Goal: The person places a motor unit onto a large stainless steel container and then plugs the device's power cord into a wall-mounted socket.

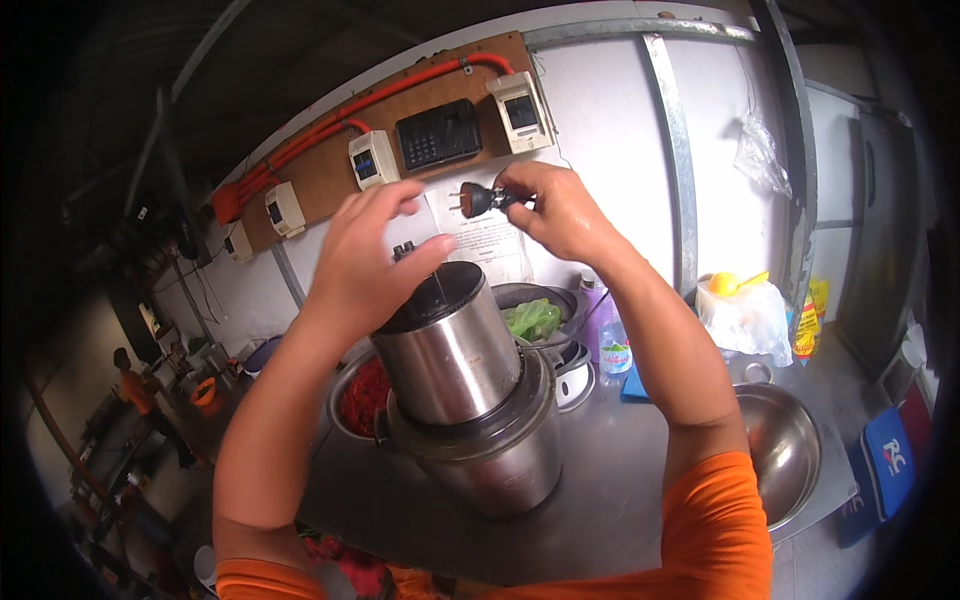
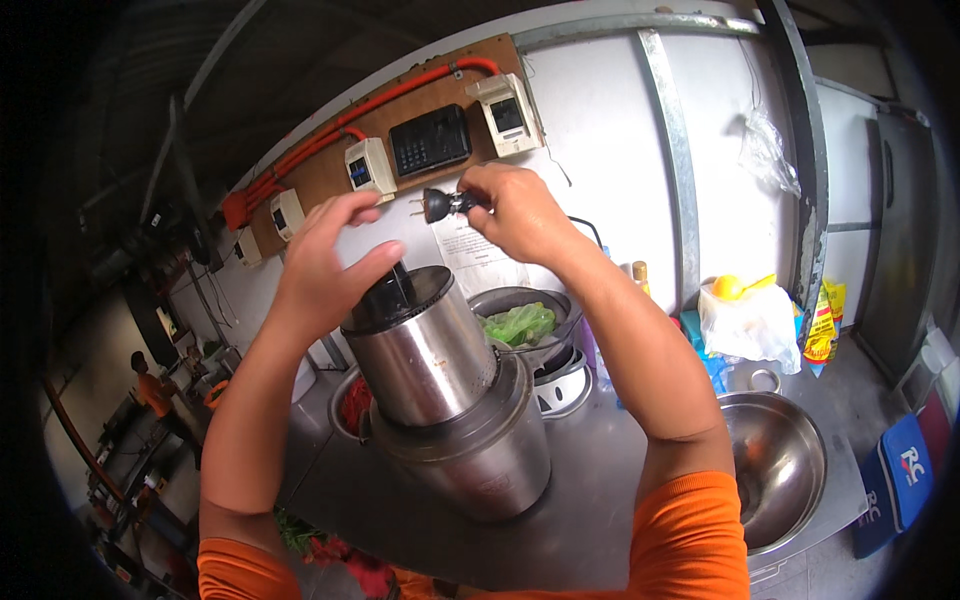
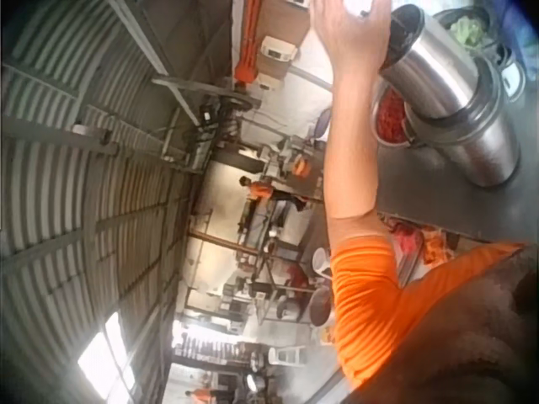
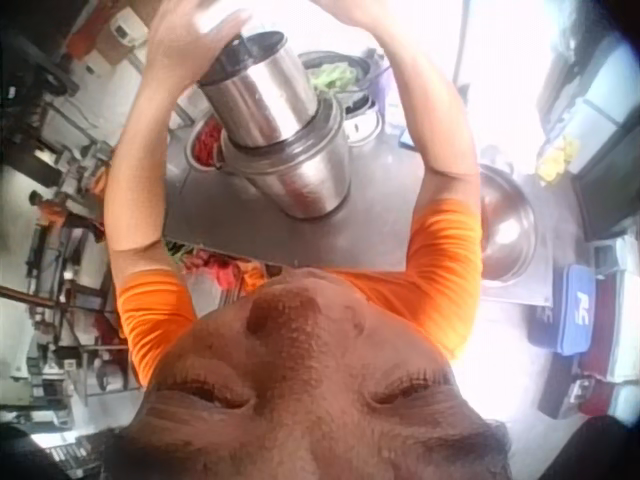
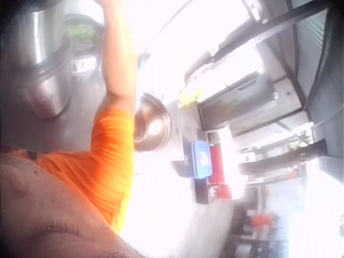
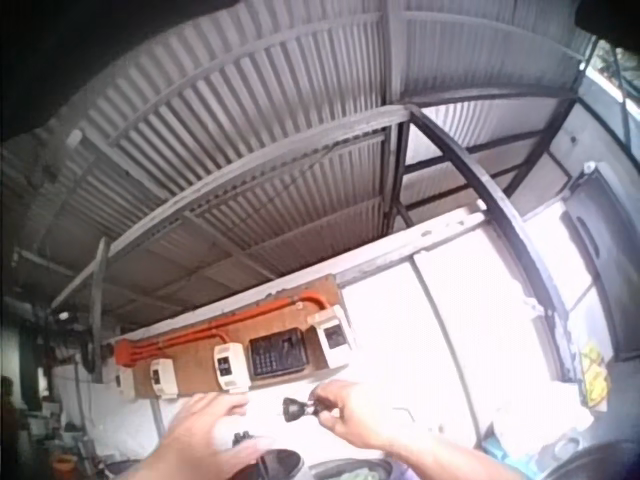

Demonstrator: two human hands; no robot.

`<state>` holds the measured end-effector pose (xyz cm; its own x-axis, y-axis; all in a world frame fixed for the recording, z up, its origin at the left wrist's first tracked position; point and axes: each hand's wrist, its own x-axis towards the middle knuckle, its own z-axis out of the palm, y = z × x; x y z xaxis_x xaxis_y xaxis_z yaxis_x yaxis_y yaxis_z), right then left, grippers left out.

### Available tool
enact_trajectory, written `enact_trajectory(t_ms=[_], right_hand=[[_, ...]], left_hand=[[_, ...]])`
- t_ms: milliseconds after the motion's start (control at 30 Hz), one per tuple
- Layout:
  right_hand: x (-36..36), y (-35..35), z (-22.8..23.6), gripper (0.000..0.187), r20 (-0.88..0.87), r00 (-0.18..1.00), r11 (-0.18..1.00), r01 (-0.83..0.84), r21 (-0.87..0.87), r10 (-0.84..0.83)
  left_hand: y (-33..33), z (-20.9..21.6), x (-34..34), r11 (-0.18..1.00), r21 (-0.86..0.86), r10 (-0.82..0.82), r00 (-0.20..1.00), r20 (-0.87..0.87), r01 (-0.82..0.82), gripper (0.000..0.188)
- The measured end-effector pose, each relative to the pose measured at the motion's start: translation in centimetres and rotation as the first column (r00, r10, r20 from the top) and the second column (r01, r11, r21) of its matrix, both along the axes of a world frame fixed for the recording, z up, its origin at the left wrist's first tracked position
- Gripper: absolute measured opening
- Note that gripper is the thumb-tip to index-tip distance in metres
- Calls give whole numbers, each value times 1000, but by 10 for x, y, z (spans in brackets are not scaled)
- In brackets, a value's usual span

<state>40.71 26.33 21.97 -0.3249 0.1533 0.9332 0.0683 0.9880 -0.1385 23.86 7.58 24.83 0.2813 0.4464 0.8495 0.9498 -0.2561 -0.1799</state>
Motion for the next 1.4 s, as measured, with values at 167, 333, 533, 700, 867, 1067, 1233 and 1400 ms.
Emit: enact_trajectory(t_ms=[167, 333, 533, 700, 867, 1067, 1233, 1400], right_hand=[[4, -23, -3, 23, -13, 999, 998, -44, 44, 45], [22, -29, -8, 39, 61, 998, 999, -5, 34, 3], [23, -51, -6, 49, 101, 986, 949, 95, 301, -131], [14, -46, -3, 38, 32, 966, 872, 218, 438, -258], [5, -37, 5, 33, 71, 953, 867, 235, 440, -294], [-7, 21, 19, 35, 185, 911, 903, 303, 305, -369], [-19, 112, 22, 36, 230, 914, 942, 335, 38, -334], [-32, 198, -4, 42, 165, 948, 899, 310, -309, -270]], left_hand=[[30, 11, 2, 980, -161, -104, 989, 101, 120, 44], [32, 7, 8, 953, -212, -192, 972, 135, 217, 40], [35, 8, 5, 936, -267, -204, 972, 113, 227, 34], [37, 12, 10, 936, -305, -157, 983, 92, 178, 36], [43, 12, -2, 937, -287, -165, 977, 136, 199, 44], [16, 22, -24, 998, -68, 1, 999, 34, 1, 40], [-35, 11, -72, 994, -14, 110, 989, 96, -109, 36], [-84, -40, -129, 977, -50, 214, 945, 247, -208, 30]])
